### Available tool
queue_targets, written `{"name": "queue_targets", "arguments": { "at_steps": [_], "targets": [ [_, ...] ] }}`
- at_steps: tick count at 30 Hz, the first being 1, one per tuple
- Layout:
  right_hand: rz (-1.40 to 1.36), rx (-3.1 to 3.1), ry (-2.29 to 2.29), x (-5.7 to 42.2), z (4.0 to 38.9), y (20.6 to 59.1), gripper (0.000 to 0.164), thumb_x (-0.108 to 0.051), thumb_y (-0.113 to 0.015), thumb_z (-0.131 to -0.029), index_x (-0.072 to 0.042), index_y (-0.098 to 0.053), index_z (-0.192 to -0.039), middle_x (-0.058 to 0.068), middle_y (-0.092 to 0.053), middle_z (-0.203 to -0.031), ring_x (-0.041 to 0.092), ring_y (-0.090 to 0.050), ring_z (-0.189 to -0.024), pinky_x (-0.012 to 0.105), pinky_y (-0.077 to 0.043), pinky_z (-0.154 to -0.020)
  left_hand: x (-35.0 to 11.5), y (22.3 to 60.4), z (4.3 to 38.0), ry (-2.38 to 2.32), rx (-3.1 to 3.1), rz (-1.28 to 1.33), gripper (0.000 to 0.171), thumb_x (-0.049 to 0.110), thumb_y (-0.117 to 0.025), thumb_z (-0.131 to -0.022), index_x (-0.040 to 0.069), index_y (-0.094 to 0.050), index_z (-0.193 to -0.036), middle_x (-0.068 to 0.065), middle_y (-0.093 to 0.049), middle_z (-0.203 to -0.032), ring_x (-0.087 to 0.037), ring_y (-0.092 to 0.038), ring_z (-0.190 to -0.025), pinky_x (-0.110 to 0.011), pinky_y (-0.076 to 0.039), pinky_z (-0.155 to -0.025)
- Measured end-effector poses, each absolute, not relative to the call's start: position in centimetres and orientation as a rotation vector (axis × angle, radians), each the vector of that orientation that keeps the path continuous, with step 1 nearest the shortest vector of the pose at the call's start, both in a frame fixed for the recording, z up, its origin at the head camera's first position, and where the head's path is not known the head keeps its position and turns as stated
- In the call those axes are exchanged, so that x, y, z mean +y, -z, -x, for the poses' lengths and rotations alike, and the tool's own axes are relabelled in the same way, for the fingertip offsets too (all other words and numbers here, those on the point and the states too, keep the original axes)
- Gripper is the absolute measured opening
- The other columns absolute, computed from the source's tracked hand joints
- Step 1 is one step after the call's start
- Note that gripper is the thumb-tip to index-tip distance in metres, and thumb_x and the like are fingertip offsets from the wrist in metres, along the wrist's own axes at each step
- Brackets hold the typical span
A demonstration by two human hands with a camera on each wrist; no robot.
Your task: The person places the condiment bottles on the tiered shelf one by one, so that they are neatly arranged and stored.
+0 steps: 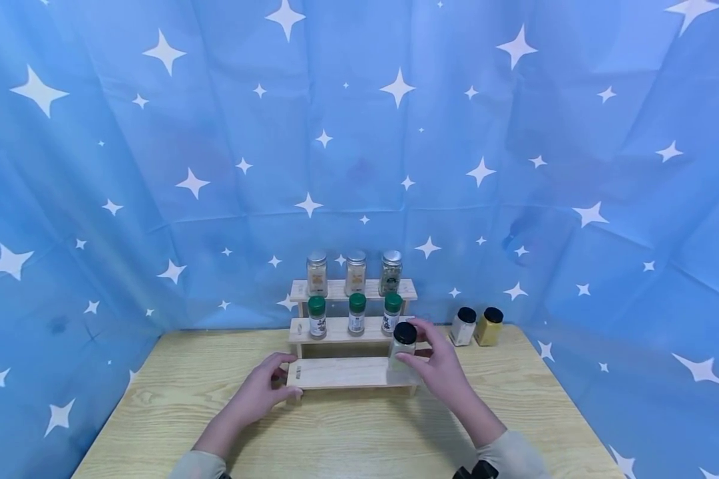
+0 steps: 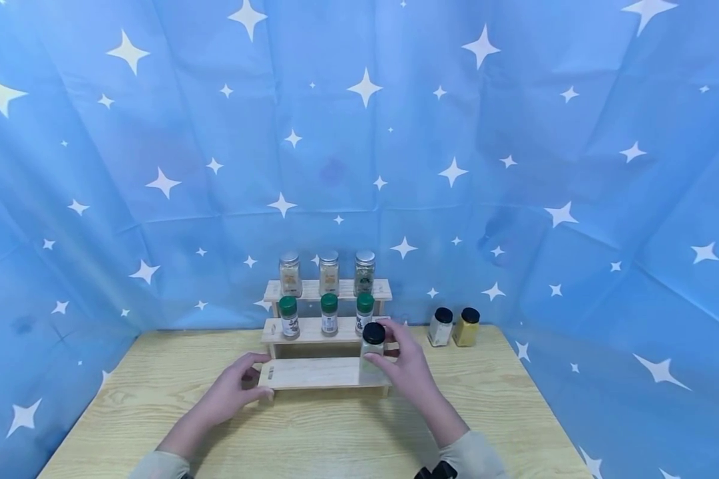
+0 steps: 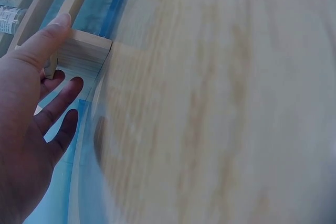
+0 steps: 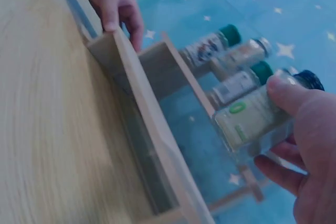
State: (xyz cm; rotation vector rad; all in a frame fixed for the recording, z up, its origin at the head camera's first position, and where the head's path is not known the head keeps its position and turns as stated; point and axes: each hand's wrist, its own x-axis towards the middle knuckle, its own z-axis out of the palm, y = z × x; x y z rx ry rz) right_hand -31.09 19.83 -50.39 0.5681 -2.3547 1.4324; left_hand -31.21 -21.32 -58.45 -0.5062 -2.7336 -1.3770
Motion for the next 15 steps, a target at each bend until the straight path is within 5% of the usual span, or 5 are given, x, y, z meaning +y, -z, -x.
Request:
{"name": "queue_targets", "arguments": {
  "at_steps": [15],
  "targets": [
    [-0.712,-2.367,-1.596,13.3,31.6,51.8,0.064,-0.013,-0.093,-0.092,-0.022,-0.061,-0.147,-0.001,-0.073,-0.119,0.020,-0.071,-0.103,0.033,-0.065,-0.086,-21.2,58.4,31.3,1.385,-2.745,0.477,0.071,0.038,-0.094,-0.090,0.018,-0.063,-0.150,0.000,-0.066,-0.139,-0.017,-0.065,-0.113,-0.046,-0.059,-0.095]
  ]
}}
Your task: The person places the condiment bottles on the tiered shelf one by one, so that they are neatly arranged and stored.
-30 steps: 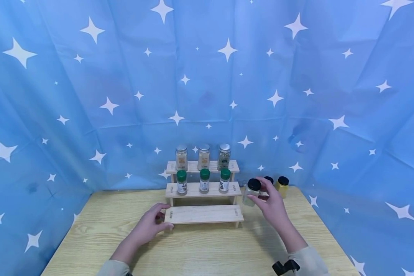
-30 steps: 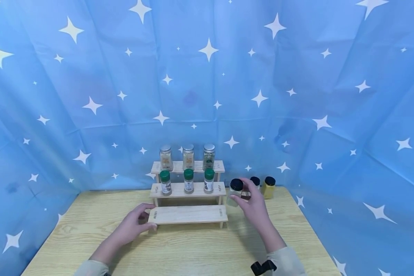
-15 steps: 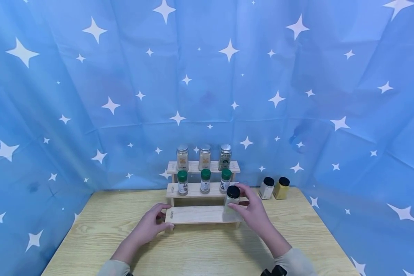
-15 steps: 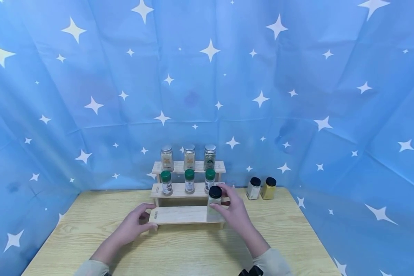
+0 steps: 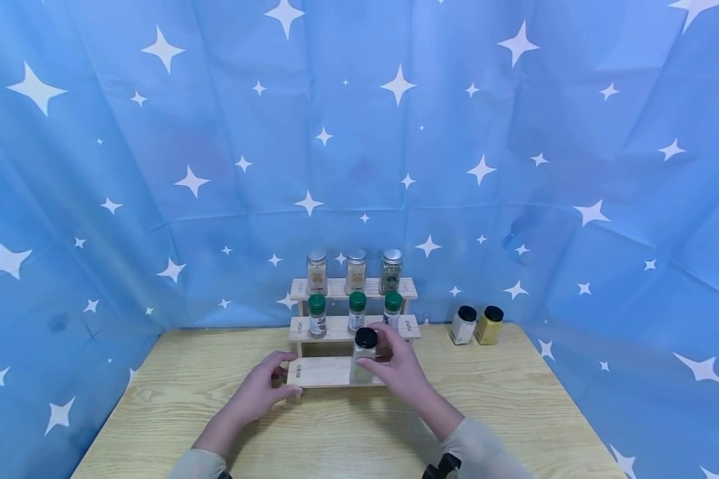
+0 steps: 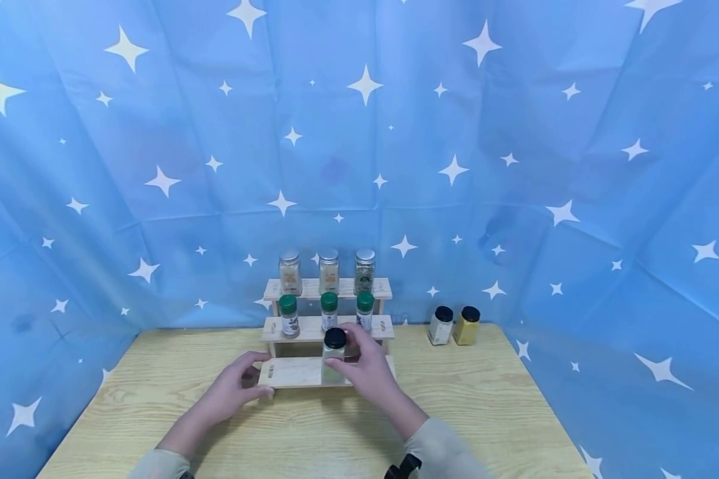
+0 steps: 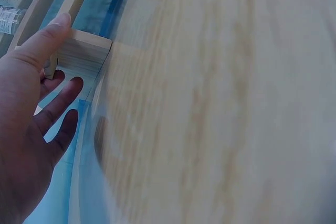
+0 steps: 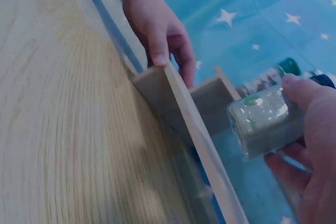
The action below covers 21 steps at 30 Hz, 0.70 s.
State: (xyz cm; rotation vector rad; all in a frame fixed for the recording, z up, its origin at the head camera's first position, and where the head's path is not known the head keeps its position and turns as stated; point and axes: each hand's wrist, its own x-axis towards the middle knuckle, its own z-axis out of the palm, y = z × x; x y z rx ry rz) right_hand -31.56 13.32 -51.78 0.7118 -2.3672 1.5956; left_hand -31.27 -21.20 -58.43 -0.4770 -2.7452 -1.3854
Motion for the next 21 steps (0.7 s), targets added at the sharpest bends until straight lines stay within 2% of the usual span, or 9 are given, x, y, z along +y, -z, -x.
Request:
{"name": "queue_targets", "arguments": {
  "at_steps": [7,11,14,21],
  "targets": [
    [-0.778,-2.428,-1.585,10.6,31.6,51.8,0.066,-0.015,-0.091,-0.094,-0.017,-0.060,-0.152,-0.001,-0.069,-0.126,0.019,-0.068,-0.110,0.033,-0.064,-0.089,-21.3,58.6,31.5,1.351,-2.747,0.508,0.070,0.039,-0.094,-0.090,0.018,-0.063,-0.150,0.001,-0.065,-0.140,-0.015,-0.066,-0.112,-0.042,-0.059,-0.094],
    [-0.813,-2.441,-1.552,9.1,31.8,51.8,0.061,-0.019,-0.090,-0.096,-0.023,-0.060,-0.150,-0.003,-0.070,-0.126,0.016,-0.069,-0.109,0.033,-0.064,-0.089,-21.2,58.4,31.6,1.355,-2.738,0.518,0.070,0.039,-0.094,-0.090,0.016,-0.064,-0.149,0.001,-0.066,-0.137,-0.016,-0.066,-0.110,-0.043,-0.059,-0.092],
    [-0.846,-2.428,-1.548,8.1,31.9,51.8,0.060,-0.022,-0.090,-0.097,-0.027,-0.060,-0.149,-0.003,-0.069,-0.127,0.016,-0.069,-0.111,0.036,-0.065,-0.091,-21.2,58.3,31.6,1.341,-2.742,0.520,0.069,0.038,-0.094,-0.090,0.016,-0.064,-0.149,0.001,-0.066,-0.138,-0.015,-0.067,-0.109,-0.042,-0.060,-0.093],
    [-0.920,-2.362,-1.546,6.1,32.1,52.4,0.062,-0.022,-0.088,-0.098,-0.021,-0.059,-0.153,-0.001,-0.067,-0.133,0.021,-0.069,-0.115,0.045,-0.065,-0.093,-21.3,58.4,31.5,1.322,-2.755,0.518,0.068,0.038,-0.094,-0.091,0.017,-0.064,-0.148,0.000,-0.066,-0.141,-0.015,-0.067,-0.110,-0.041,-0.060,-0.093]
  ]
}}
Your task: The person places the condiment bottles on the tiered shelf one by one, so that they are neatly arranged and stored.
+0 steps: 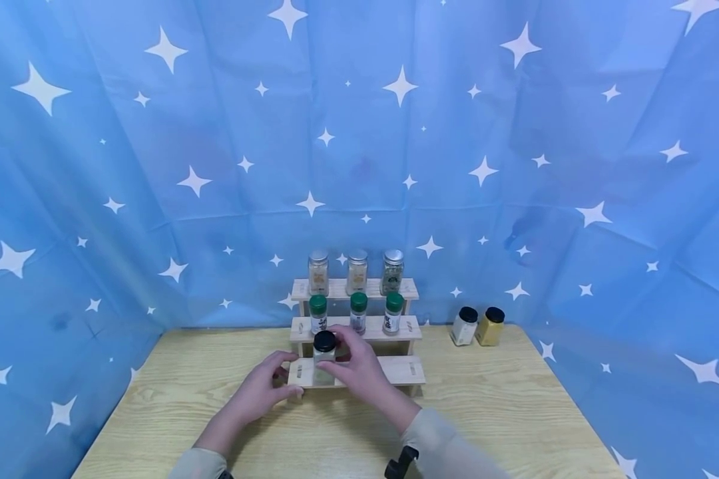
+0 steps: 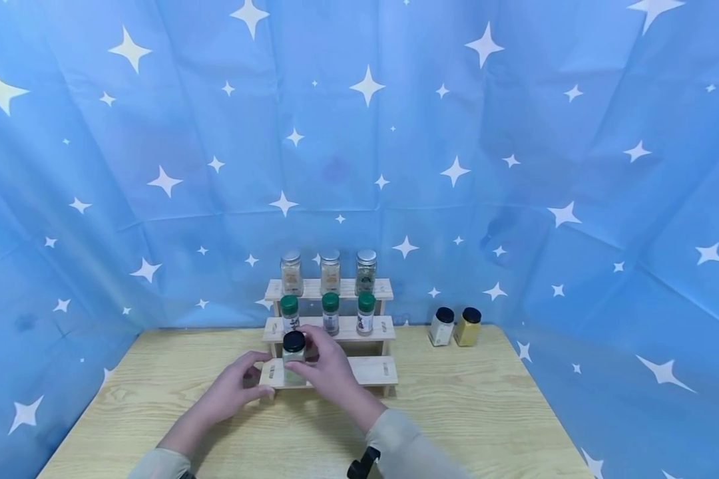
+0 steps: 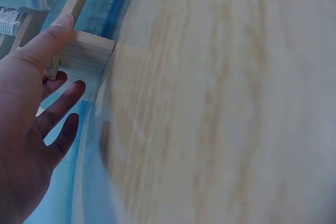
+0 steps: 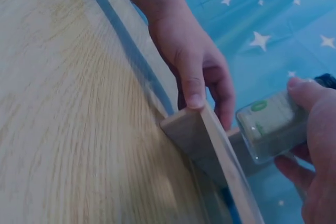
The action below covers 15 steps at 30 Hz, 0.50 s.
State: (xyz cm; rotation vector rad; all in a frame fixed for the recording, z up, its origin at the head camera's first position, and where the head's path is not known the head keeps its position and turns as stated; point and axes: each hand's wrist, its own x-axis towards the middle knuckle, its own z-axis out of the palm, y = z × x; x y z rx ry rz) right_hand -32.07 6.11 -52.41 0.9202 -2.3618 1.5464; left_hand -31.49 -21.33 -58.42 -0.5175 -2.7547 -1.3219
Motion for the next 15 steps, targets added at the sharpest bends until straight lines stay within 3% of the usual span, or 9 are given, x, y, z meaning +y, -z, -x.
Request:
{"name": "queue_targets", "arguments": {
  "at_steps": [7,15],
  "targets": [
    [-0.913,-2.375,-1.527,5.2,32.2,53.7,0.063,-0.023,-0.089,-0.098,-0.024,-0.059,-0.153,-0.006,-0.065,-0.136,0.014,-0.067,-0.115,0.034,-0.065,-0.092,-21.4,58.5,31.5,1.340,-2.752,0.521,0.068,0.039,-0.093,-0.091,0.018,-0.063,-0.148,0.000,-0.065,-0.143,-0.014,-0.068,-0.110,-0.043,-0.060,-0.094],
    [-0.922,-2.342,-1.489,5.0,32.4,54.5,0.067,-0.021,-0.091,-0.095,-0.021,-0.058,-0.154,-0.004,-0.064,-0.138,0.016,-0.068,-0.117,0.035,-0.065,-0.093,-21.3,58.3,31.3,1.316,-2.753,0.523,0.068,0.038,-0.093,-0.091,0.017,-0.063,-0.149,-0.001,-0.065,-0.144,-0.015,-0.068,-0.109,-0.040,-0.060,-0.092]
  ]
}}
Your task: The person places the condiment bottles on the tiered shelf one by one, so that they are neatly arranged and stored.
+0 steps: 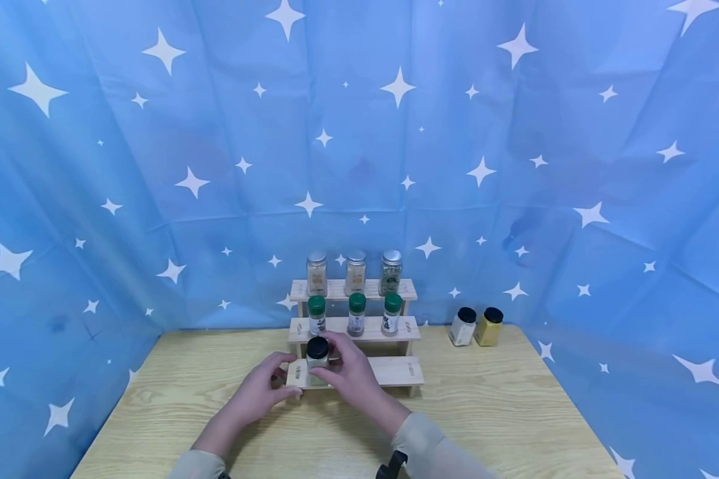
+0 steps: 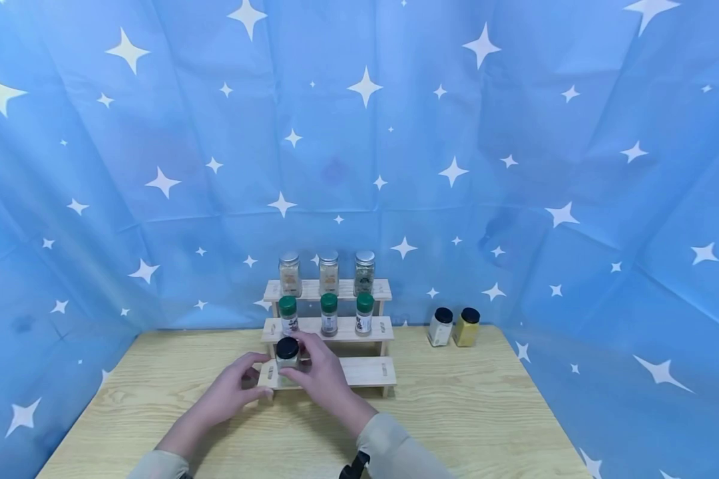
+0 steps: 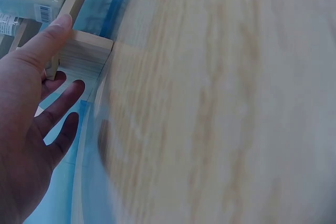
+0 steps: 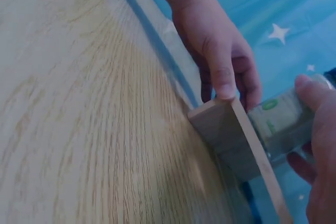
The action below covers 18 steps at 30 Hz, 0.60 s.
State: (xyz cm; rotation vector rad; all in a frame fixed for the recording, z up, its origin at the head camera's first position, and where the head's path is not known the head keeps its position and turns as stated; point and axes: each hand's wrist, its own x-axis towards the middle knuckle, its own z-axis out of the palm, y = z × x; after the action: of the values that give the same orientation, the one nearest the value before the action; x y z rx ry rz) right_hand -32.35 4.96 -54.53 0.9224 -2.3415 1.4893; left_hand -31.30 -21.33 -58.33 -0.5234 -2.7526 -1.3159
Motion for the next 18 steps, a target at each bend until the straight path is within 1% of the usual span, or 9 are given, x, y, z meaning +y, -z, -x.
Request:
{"name": "queue_targets", "arguments": {
  "at_steps": [4,7,12,15,18],
  "targets": [
    [-0.924,-2.339,-1.451,5.0,32.4,54.6,0.066,-0.020,-0.091,-0.095,-0.025,-0.057,-0.151,-0.003,-0.064,-0.138,0.016,-0.068,-0.117,0.035,-0.065,-0.092,-21.3,58.4,31.4,1.320,-2.749,0.525,0.068,0.039,-0.093,-0.092,0.017,-0.063,-0.149,-0.001,-0.064,-0.145,-0.015,-0.068,-0.109,-0.039,-0.060,-0.092],
    [-0.908,-2.362,-1.414,5.0,32.3,54.5,0.070,-0.021,-0.092,-0.094,-0.025,-0.055,-0.153,-0.003,-0.064,-0.136,0.015,-0.067,-0.116,0.036,-0.065,-0.091,-21.3,58.4,31.4,1.329,-2.746,0.530,0.068,0.038,-0.093,-0.092,0.016,-0.063,-0.150,-0.002,-0.064,-0.145,-0.015,-0.068,-0.109,-0.040,-0.060,-0.092],
    [-0.847,-2.433,-1.410,5.2,31.9,54.0,0.082,-0.025,-0.095,-0.091,-0.018,-0.050,-0.159,-0.002,-0.067,-0.130,0.015,-0.067,-0.116,0.038,-0.063,-0.096,-21.3,58.5,31.4,1.336,-2.747,0.528,0.069,0.038,-0.093,-0.092,0.016,-0.063,-0.150,-0.001,-0.065,-0.145,-0.015,-0.068,-0.109,-0.039,-0.060,-0.093],
    [-0.801,-2.469,-1.447,5.9,31.6,53.8,0.086,-0.029,-0.095,-0.091,-0.012,-0.047,-0.161,-0.002,-0.067,-0.130,0.017,-0.067,-0.119,0.040,-0.062,-0.100,-21.4,58.6,31.4,1.334,-2.746,0.521,0.069,0.038,-0.093,-0.092,0.016,-0.063,-0.149,-0.001,-0.065,-0.144,-0.015,-0.068,-0.109,-0.039,-0.060,-0.093],
    [-0.761,-2.492,-1.481,7.0,31.3,53.7,0.085,-0.030,-0.093,-0.094,-0.009,-0.046,-0.161,-0.001,-0.066,-0.133,0.019,-0.065,-0.122,0.043,-0.060,-0.103,-21.3,58.6,31.4,1.336,-2.750,0.511,0.069,0.038,-0.093,-0.091,0.017,-0.063,-0.150,0.000,-0.065,-0.143,-0.014,-0.068,-0.109,-0.040,-0.060,-0.095]
  ]
}}
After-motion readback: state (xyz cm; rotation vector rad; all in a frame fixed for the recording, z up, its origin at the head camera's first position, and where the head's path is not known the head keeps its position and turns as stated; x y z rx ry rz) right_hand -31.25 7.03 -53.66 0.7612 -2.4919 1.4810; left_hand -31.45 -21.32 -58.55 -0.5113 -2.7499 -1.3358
